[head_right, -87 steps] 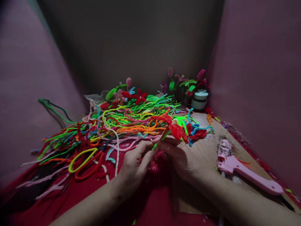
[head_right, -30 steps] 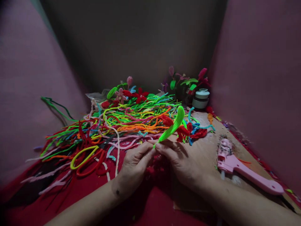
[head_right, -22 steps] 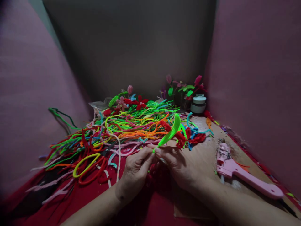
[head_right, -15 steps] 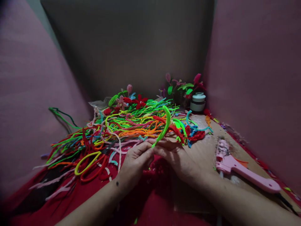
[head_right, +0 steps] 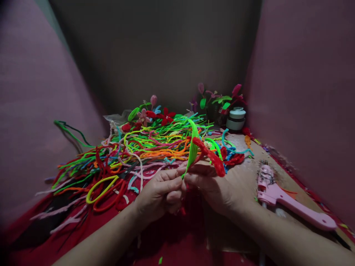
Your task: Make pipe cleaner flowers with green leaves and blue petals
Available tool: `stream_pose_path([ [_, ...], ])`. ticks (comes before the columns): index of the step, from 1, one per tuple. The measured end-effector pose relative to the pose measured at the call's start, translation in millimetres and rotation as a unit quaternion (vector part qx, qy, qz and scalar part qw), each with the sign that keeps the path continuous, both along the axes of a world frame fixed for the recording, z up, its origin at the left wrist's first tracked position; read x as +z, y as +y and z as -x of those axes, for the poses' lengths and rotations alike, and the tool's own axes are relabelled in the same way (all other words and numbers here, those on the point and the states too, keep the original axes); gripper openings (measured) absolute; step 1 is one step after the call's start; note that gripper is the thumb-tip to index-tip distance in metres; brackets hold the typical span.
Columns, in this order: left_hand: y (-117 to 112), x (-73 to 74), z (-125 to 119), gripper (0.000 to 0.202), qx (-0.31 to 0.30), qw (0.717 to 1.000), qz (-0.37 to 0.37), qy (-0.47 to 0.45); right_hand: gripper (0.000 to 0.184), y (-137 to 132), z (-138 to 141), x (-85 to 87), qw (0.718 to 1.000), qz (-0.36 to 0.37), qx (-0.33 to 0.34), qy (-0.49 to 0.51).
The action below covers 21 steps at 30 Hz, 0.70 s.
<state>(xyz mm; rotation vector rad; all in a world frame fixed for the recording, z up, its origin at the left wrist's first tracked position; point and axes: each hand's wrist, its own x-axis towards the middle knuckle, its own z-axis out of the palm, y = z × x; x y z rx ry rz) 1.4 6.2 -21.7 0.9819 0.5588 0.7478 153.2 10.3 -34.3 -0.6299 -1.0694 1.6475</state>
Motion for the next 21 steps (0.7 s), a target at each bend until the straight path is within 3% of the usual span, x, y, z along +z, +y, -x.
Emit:
stream_pose_path([
  [4,-2.2,4.0,-3.1,0.017,0.075,0.985,-0.12,0.096,0.011,-3.9,4.7,6.5,0.999,0.017,-0.029,0.023],
  [8,-5.0,2.5,-11.7,0.019,0.192,0.916,-0.273,0.222,0.011,-3.1,5.5,3.2,0.997,0.043,-0.064,0.023],
  [10,-5.0,1.2,-15.0,0.019,0.229,0.893,-0.298,0.247,0.011,-1.8,4.6,0.5,0.996,0.027,-0.082,0.006],
  [12,-4.2,1.6,-16.4,0.021,0.236,0.899,-0.276,0.245,0.011,-1.8,3.4,2.5,0.995,0.003,-0.099,-0.023],
  [17,-1.5,6.4,-13.5,0.026,0.188,0.95,-0.152,0.198,0.01,-6.2,0.4,22.1,0.985,-0.04,-0.096,-0.139],
  [21,0.1,3.7,-9.5,0.026,0.144,0.982,-0.075,0.093,0.008,-5.8,-0.8,19.0,0.991,-0.051,-0.061,-0.105],
])
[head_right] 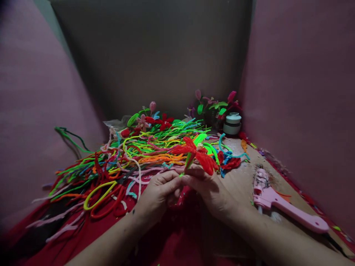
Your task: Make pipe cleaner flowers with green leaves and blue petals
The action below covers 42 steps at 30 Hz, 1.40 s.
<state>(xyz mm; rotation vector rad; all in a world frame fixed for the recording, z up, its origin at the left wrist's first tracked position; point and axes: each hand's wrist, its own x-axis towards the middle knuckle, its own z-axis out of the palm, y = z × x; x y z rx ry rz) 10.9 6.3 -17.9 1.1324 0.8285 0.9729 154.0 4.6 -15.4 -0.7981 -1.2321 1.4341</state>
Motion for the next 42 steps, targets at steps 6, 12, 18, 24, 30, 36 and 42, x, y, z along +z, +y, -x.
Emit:
stream_pose_path([
  [6,6.9,-9.2,8.8,0.023,-0.179,0.969,0.095,-0.144,0.021,5.0,-0.8,-22.1,0.995,0.04,0.054,0.074],
  [12,4.3,-3.9,-0.4,0.025,-0.037,0.999,-0.024,0.032,0.016,4.7,1.8,-16.0,0.994,0.024,0.012,0.107],
  [18,-2.5,-14.6,-5.2,0.014,0.113,0.931,-0.272,0.215,0.015,3.4,2.0,-19.6,0.996,0.044,-0.045,0.059],
  [24,3.9,-21.5,0.0,0.02,0.097,0.899,-0.344,0.254,0.019,1.9,-3.2,-15.3,0.995,-0.025,-0.076,-0.067],
  [30,6.9,-11.4,-4.3,0.022,0.068,0.979,-0.143,0.131,0.018,5.0,-6.3,-14.5,0.987,-0.086,-0.044,-0.129],
  [36,6.8,-6.1,-1.2,0.027,-0.003,1.0,0.002,-0.007,0.017,5.2,-6.2,-17.2,0.986,-0.079,-0.034,-0.144],
  [42,5.9,-7.6,4.6,0.018,-0.109,0.982,0.104,-0.118,0.024,7.2,-3.7,-20.2,0.998,-0.038,-0.007,-0.046],
])
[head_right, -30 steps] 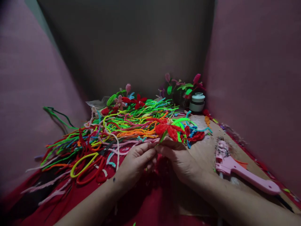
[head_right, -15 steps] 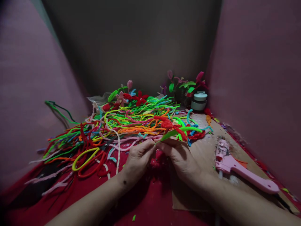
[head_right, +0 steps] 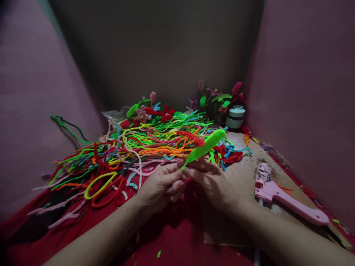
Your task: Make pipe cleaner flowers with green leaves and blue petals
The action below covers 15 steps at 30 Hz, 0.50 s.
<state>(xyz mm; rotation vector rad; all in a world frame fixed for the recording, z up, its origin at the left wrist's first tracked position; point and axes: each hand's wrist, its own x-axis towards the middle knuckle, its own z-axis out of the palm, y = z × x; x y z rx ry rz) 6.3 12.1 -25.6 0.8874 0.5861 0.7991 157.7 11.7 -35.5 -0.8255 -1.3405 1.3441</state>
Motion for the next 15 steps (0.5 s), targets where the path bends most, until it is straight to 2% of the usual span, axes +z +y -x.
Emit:
stream_pose_path([
  [4,2.5,-4.2,8.3,0.019,-0.103,0.993,0.04,-0.038,0.021,-1.6,-0.2,0.9,0.998,-0.005,0.03,-0.046],
  [7,3.1,-2.6,9.0,0.021,-0.112,0.993,0.019,-0.034,0.016,-3.4,1.5,2.4,0.999,0.014,0.022,-0.023],
  [9,1.4,1.2,5.3,0.023,-0.069,0.997,-0.019,0.012,0.013,-3.5,3.2,2.2,1.0,0.021,-0.003,0.011],
  [11,-1.6,5.0,-0.3,0.022,0.003,0.993,-0.075,0.09,0.013,-2.8,4.7,1.5,0.998,0.033,-0.026,0.039],
  [15,-6.9,3.9,-10.0,0.014,0.142,0.949,-0.195,0.204,0.017,-3.0,6.4,2.9,0.995,0.047,-0.067,0.057],
])
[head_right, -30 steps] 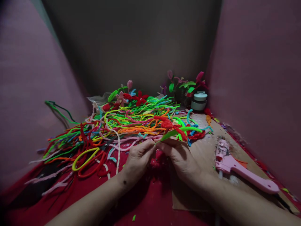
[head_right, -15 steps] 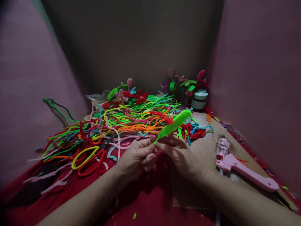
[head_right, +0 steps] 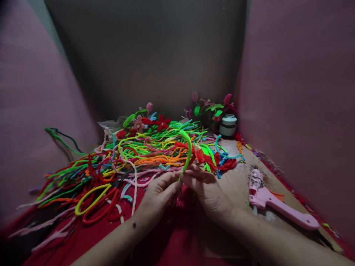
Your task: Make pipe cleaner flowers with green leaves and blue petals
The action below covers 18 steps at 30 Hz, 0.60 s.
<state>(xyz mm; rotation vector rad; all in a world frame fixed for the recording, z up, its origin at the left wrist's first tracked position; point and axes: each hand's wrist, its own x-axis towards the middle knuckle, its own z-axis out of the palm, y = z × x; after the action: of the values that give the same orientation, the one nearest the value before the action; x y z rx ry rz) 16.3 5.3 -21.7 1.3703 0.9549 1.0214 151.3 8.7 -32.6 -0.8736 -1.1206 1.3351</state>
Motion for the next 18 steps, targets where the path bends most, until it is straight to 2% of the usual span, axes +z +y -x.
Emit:
stream_pose_path([
  [4,-1.8,-10.6,-2.7,0.014,0.042,0.991,-0.109,0.059,0.02,-2.4,0.4,2.9,1.0,-0.011,-0.003,0.009],
  [7,-2.5,-13.5,-2.2,0.017,0.049,0.988,-0.12,0.08,0.026,-1.8,-0.8,-1.2,0.999,0.0,0.033,0.013],
  [9,-2.5,-10.9,-1.6,0.02,0.044,0.992,-0.093,0.071,0.031,0.0,-2.1,-5.7,0.999,0.006,0.032,-0.018],
  [12,-1.4,-4.7,-0.2,0.022,0.019,1.0,-0.007,0.023,0.034,2.0,-3.6,-5.9,0.996,-0.025,0.017,-0.081],
  [14,-0.1,-2.3,1.3,0.023,0.0,0.999,0.045,-0.025,0.03,0.9,-4.2,2.0,0.991,-0.053,0.019,-0.121],
  [18,1.5,-3.4,4.9,0.022,-0.045,0.986,0.096,-0.126,0.018,-3.5,-6.2,18.7,0.975,-0.068,0.01,-0.213],
])
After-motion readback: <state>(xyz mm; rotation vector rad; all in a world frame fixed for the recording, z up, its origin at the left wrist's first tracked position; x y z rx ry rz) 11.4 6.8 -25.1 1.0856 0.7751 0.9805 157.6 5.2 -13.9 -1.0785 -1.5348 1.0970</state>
